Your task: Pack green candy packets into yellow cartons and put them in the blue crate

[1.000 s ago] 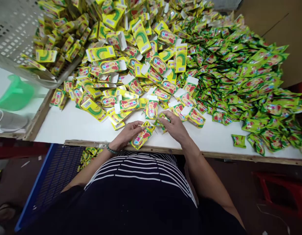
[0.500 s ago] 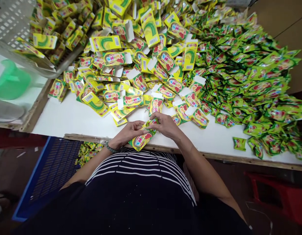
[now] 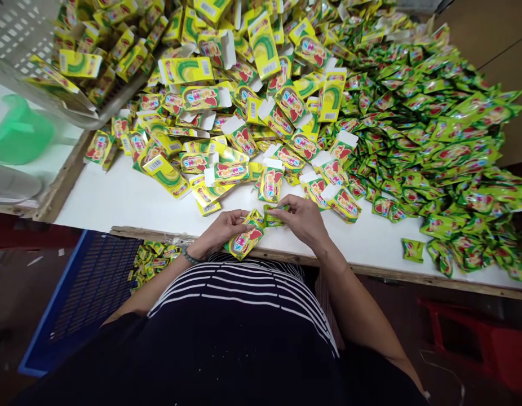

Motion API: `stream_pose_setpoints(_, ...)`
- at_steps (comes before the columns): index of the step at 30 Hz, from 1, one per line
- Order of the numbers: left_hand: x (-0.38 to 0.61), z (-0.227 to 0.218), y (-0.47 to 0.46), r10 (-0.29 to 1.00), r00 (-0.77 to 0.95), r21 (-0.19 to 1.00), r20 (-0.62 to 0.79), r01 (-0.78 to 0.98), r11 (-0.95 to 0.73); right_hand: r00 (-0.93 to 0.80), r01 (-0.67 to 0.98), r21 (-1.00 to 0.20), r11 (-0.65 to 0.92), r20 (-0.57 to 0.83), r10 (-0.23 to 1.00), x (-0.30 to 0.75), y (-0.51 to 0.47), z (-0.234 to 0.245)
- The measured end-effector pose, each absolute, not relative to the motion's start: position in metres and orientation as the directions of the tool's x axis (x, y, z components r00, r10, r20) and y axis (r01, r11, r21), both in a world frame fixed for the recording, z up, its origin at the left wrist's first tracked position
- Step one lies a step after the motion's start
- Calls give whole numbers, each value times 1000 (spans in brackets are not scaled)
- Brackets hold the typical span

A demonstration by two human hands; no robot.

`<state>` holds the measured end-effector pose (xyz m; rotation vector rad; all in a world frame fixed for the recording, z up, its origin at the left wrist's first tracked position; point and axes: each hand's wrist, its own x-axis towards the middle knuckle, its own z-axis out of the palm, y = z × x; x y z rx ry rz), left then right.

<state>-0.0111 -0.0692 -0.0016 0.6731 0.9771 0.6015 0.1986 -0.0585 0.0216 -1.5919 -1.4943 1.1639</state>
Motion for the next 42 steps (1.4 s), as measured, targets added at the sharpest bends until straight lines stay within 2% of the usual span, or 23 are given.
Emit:
stream_pose_setpoints(3,-9,0,-68,728,409,750,-550,-141,646,76,208,-953,-221,-210,975,190,-61,14)
stream_pose_setpoints(7,-10,3,-70,730,443,762,-521,-143,631,8,93,-949,-300,-301,954,177,-65,0)
stream_pose_setpoints(14,-14,5,-75,733,478,767,-484,-171,619,23,304,-941,-149,-149,989,182,-67,-13)
stream_pose_setpoints(19,-17,2,-77,695,529,734,-486,-185,654,-1,349,-926,-141,-151,989,184,-71,-10)
stream_pose_setpoints(22,-19,1,-79,686,540,718,-487,-198,667,-21,505,-863,-30,-47,999,185,-75,-6)
stream_pose_setpoints(24,-19,0,-80,683,543,708,-489,-210,674,-93,580,-813,56,2,996,186,-77,-3)
stream_pose_setpoints(31,-15,-2,-81,716,521,747,-465,-204,633,-325,701,-616,359,171,930,181,-74,-7)
stream_pose_setpoints(34,-12,-4,-81,723,493,748,-484,-195,635,-327,641,-720,267,58,943,184,-69,-9)
stream_pose_setpoints(38,-12,-4,-81,683,534,715,-499,-191,672,-399,367,-929,-50,-205,894,197,-57,-4)
stream_pose_setpoints(40,-14,-3,-81,675,562,713,-478,-200,672,-455,265,-951,-157,-267,849,201,-51,0)
stream_pose_setpoints(42,-15,-2,-81,674,580,721,-457,-203,663,-471,241,-950,-198,-293,832,202,-48,2)
